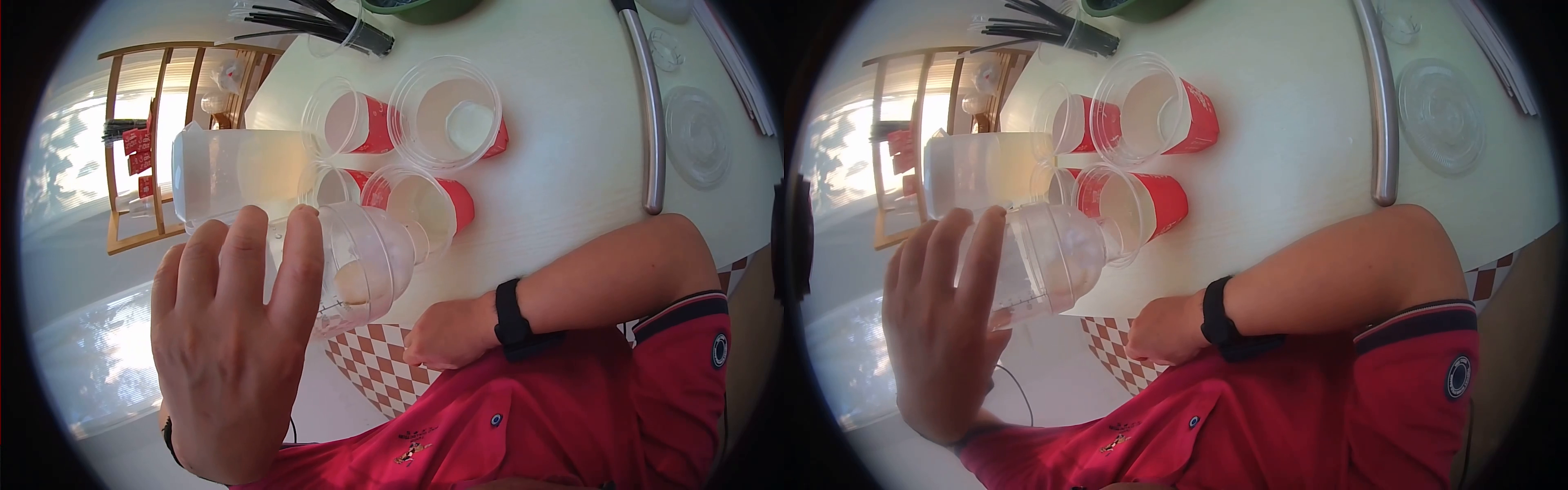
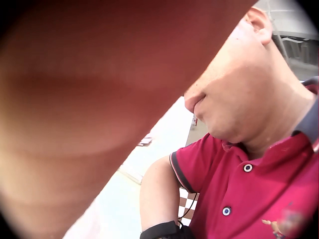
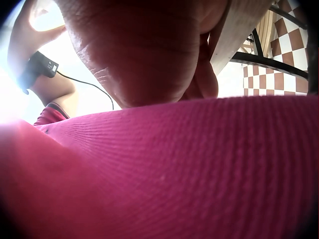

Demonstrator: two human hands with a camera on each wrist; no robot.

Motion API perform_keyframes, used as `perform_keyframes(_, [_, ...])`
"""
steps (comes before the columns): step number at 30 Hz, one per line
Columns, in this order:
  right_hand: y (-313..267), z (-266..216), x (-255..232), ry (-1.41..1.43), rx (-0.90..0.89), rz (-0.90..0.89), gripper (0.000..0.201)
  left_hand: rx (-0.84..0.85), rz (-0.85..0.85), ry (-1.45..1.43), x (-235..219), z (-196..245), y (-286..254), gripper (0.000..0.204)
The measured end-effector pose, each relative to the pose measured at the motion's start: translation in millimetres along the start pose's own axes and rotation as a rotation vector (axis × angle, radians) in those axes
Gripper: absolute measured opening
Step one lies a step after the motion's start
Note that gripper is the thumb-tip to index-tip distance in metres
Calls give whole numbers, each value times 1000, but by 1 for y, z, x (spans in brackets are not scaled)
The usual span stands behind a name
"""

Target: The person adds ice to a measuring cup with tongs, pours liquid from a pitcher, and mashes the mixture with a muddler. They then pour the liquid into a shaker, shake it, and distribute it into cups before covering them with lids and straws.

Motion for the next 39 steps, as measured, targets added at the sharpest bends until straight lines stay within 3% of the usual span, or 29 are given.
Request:
perform_keyframes(5, [0,1,0,15,32,-3,14,-34,99,125,-9,-12,-2,99])
perform_keyframes(12, [0,2,2,13,22,-2,14,-70,74,118,-7,-14,-7,98])
perform_keyframes(16, [0,2,1,0,-1,17,14,-122,142,164,-20,-22,-5,98])
perform_keyframes(20, [1,0,1,-13,-10,19,14,-85,67,133,-8,-20,-8,101])
perform_keyframes(29, [0,2,2,2,44,-28,13,-89,80,97,-9,-21,-11,102])
perform_keyframes(32, [1,1,0,10,19,11,13,-76,-2,51,-4,-16,-12,102])
perform_keyframes(39, [1,1,1,-1,30,-11,14,-101,41,56,-5,-21,-10,102])
Point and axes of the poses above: each hand's wrist, its own y-axis towards the middle knuckle, its own x-axis out of the palm, z = x × y, the point moved 9 cm from there along y, towards the middle knuckle, and after that the axes turned 14 degrees about z, right-handed, at the moved point
